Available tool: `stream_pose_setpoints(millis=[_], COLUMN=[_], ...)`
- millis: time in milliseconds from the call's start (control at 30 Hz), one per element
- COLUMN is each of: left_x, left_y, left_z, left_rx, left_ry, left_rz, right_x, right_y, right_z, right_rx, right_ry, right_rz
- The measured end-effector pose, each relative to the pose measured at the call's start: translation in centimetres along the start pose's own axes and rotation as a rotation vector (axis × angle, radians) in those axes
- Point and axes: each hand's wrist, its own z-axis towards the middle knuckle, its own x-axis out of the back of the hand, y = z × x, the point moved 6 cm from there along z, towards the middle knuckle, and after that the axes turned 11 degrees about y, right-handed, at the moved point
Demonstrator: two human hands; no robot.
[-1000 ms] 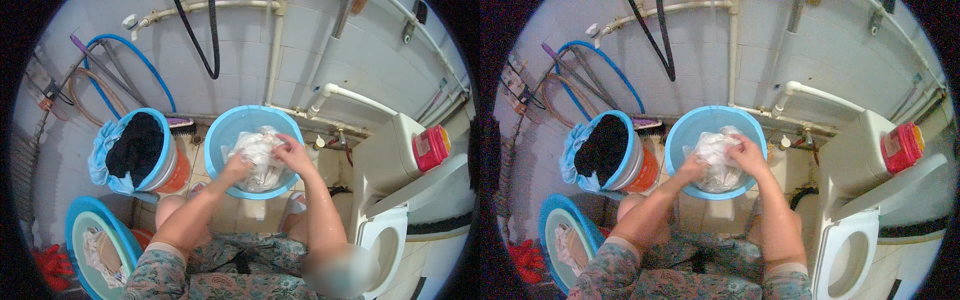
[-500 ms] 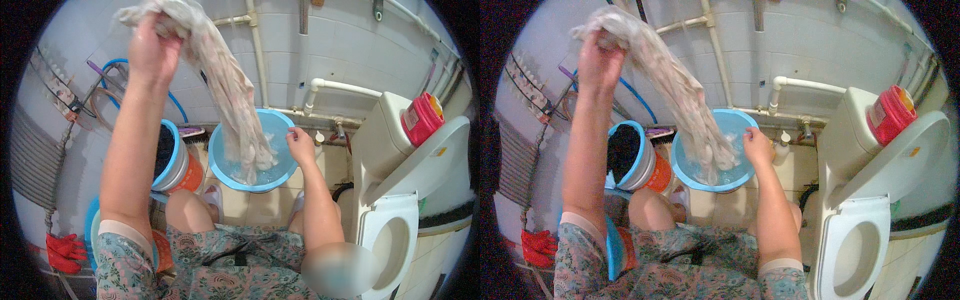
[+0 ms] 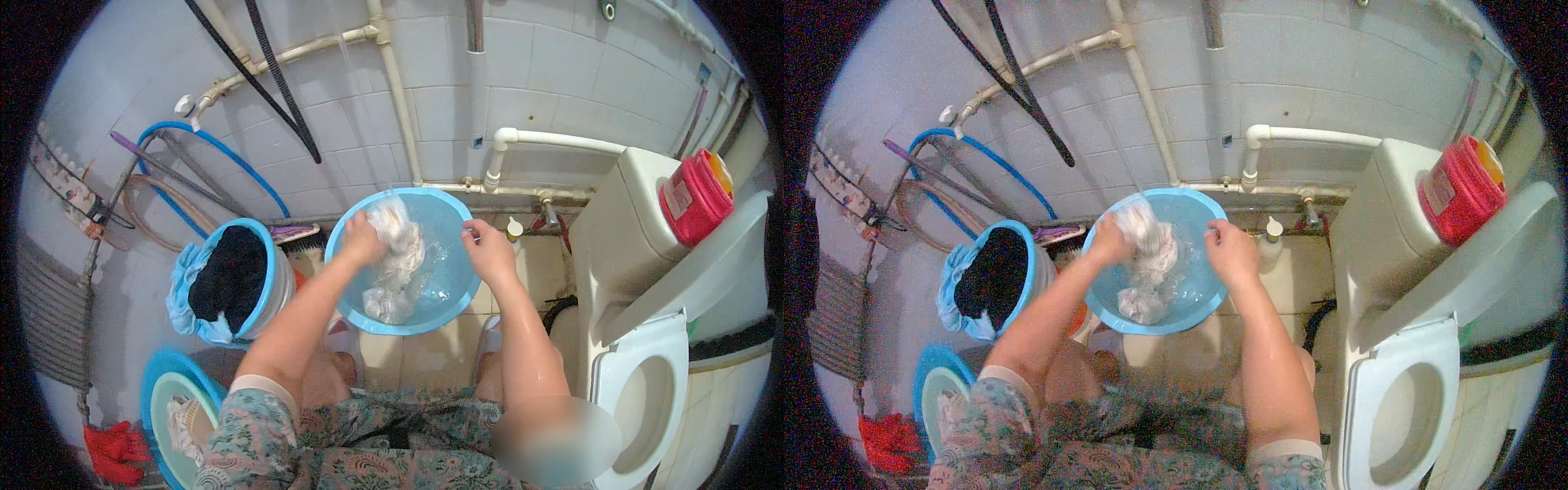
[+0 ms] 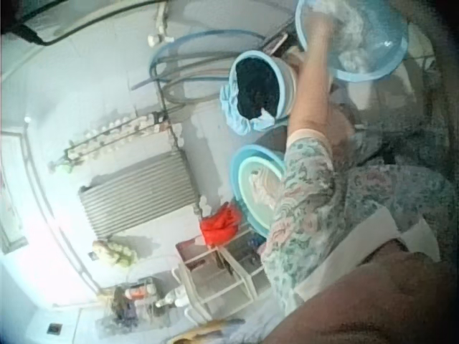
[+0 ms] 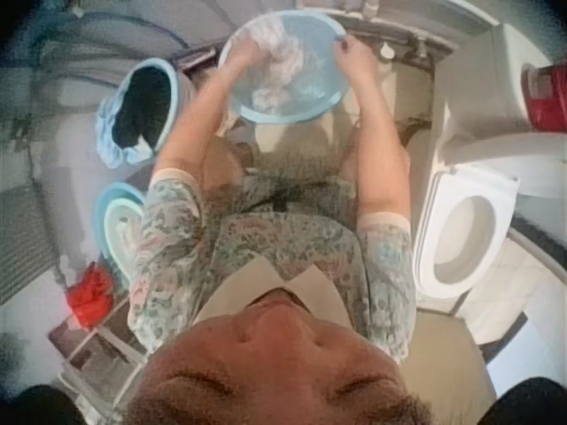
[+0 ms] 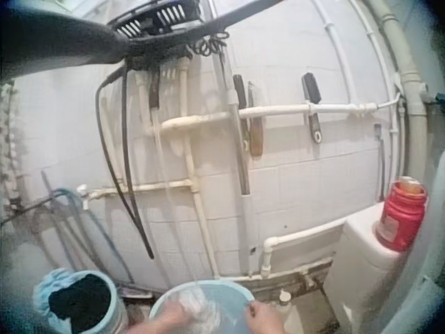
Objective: The person pours water from a blue basin into a toilet bowl, then proceeds to hand-wash various pieces of clothing in the basin. They scrub and rinse white and dark-colored garments one by one, transferring them between the basin and a bucket.
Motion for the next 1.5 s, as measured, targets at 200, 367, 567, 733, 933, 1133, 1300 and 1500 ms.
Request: stream_pose_setpoints(millis=[200,367,567,733,933,1133,1300,1500], left_x=[-14.3,-23.5,-14.8,-1.6,16.4,29.6,32.9,23.7], left_y=[0.8,-2.1,1.9,0.9,4.3,8.9,10.7,2.0], left_z=[-2.5,-1.2,-4.1,-4.2,-6.2,-8.2,-8.4,-7.4], left_rx=[-0.196,-0.449,-0.253,0.14,0.207,-0.104,-0.289,0.173], left_ry=[-0.275,-0.55,-0.498,-0.086,0.135,0.197,-0.07,0.315], left_rz=[0.06,0.371,0.324,-0.732,-1.524,-1.861,-2.072,-1.792], right_x=[0.3,-0.3,-1.9,-4.1,-6.8,-8.6,-12.1,-11.9], right_y=[-0.4,-1.1,-1.5,0.1,0.6,-4.1,-6.3,0.4], right_z=[0.3,-0.2,-0.7,-1.2,-3.2,-5.1,-3.1,0.6], right_rx=[0.045,0.073,0.122,0.097,0.244,0.396,0.069,-0.522], right_ry=[-0.051,-0.158,-0.242,-0.311,-0.527,-0.386,-0.407,0.056], right_rz=[-0.035,-0.069,-0.161,-0.247,-0.305,-0.054,0.602,1.283])
